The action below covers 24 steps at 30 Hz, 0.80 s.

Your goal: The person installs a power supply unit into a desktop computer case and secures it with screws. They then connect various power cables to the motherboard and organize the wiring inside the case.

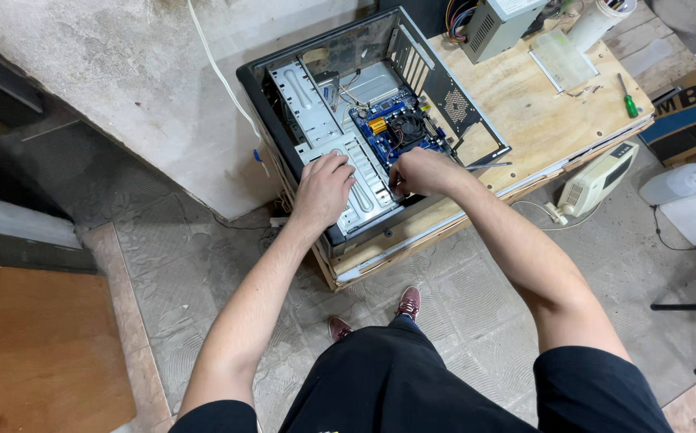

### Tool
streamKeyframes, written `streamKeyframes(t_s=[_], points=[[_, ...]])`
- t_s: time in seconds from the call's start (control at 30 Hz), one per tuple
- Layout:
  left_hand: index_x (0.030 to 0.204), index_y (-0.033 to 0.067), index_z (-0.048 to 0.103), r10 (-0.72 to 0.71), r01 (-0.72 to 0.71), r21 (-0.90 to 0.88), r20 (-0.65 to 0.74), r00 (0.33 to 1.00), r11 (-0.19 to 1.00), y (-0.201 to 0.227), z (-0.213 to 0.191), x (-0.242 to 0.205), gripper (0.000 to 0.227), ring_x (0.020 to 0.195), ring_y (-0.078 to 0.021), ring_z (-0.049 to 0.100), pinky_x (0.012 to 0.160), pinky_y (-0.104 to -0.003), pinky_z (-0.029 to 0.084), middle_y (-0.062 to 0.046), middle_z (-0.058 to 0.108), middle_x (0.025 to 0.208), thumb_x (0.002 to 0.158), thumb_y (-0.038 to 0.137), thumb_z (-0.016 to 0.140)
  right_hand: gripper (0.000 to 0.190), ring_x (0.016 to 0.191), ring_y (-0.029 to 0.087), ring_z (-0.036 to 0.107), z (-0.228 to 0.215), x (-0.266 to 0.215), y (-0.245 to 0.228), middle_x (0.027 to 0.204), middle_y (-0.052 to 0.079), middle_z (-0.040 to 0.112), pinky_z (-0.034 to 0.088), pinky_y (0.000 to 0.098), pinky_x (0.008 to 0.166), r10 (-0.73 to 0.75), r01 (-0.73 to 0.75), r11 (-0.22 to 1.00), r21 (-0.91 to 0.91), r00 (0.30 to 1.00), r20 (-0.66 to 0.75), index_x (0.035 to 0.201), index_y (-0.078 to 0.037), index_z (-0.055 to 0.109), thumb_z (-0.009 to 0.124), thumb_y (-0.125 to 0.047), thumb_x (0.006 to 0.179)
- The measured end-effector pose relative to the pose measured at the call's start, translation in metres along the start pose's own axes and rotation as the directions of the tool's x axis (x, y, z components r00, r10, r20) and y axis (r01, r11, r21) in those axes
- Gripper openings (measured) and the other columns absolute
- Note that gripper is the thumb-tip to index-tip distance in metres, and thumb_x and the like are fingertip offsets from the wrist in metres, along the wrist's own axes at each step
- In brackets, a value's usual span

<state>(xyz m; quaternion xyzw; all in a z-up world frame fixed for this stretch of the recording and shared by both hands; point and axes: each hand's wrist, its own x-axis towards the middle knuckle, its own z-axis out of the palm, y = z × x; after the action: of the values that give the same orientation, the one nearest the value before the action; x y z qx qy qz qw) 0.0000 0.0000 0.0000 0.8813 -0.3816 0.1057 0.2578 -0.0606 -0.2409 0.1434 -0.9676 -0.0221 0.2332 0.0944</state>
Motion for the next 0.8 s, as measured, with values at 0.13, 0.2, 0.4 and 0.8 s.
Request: streamKeyframes(t_s=[0.13,0.2,0.4,0.8], points=[[0.131,0.016,0.078,0.001,-0.001,-0.01,-0.006,1.0,1.0,0.004,-0.006,0.004,0.026,0.154,-0.0273,0.054,0.126,-0.05,0.039,-0.005,0.07,0.144,0.119,0.035,0.063,0.015,0.106,0.04,0.083,0.006,0.005,0.006,0.1,0.005,0.089,0.066,0.054,0.097,0.027,-0.029,0.999,-0.03,0.998,-0.065,0.106,-0.034,0.093,0.09,-0.036,0.092],[0.13,0.018,0.077,-0.005,0.005,0.012,-0.017,1.0,1.0,0.004,-0.003,0.003,0.025,0.153,-0.0253,0.055,0.125,-0.048,0.04,-0.002,0.07,0.142,0.118,0.036,0.065,0.018,0.11,0.04,0.083,0.01,0.002,0.004,0.103,0.005,0.089,0.066,0.0541,0.098,0.019,-0.021,0.998,-0.057,0.999,-0.046,0.111,-0.034,0.092,0.087,-0.04,0.094],[0.128,0.0201,0.077,-0.013,0.014,0.018,-0.024,1.0,1.0,0.007,-0.008,0.004,0.024,0.152,-0.0225,0.055,0.125,-0.046,0.04,0.0,0.069,0.141,0.117,0.038,0.065,0.017,0.101,0.043,0.084,0.019,0.001,0.006,0.096,0.01,0.087,0.067,0.0542,0.091,0.046,-0.064,0.994,-0.094,0.982,-0.185,0.106,-0.029,0.091,0.085,-0.042,0.096],[0.128,0.0171,0.081,-0.045,0.046,0.038,-0.045,0.998,0.998,0.014,-0.006,0.0,0.025,0.15,-0.0269,0.06,0.127,-0.051,0.04,-0.005,0.075,0.14,0.116,0.033,0.067,0.015,0.088,0.042,0.083,0.025,-0.046,0.02,0.087,0.007,0.079,0.068,0.0533,0.078,-0.005,-0.027,0.998,-0.063,0.892,-0.451,0.111,-0.019,0.083,0.076,-0.032,0.108]])
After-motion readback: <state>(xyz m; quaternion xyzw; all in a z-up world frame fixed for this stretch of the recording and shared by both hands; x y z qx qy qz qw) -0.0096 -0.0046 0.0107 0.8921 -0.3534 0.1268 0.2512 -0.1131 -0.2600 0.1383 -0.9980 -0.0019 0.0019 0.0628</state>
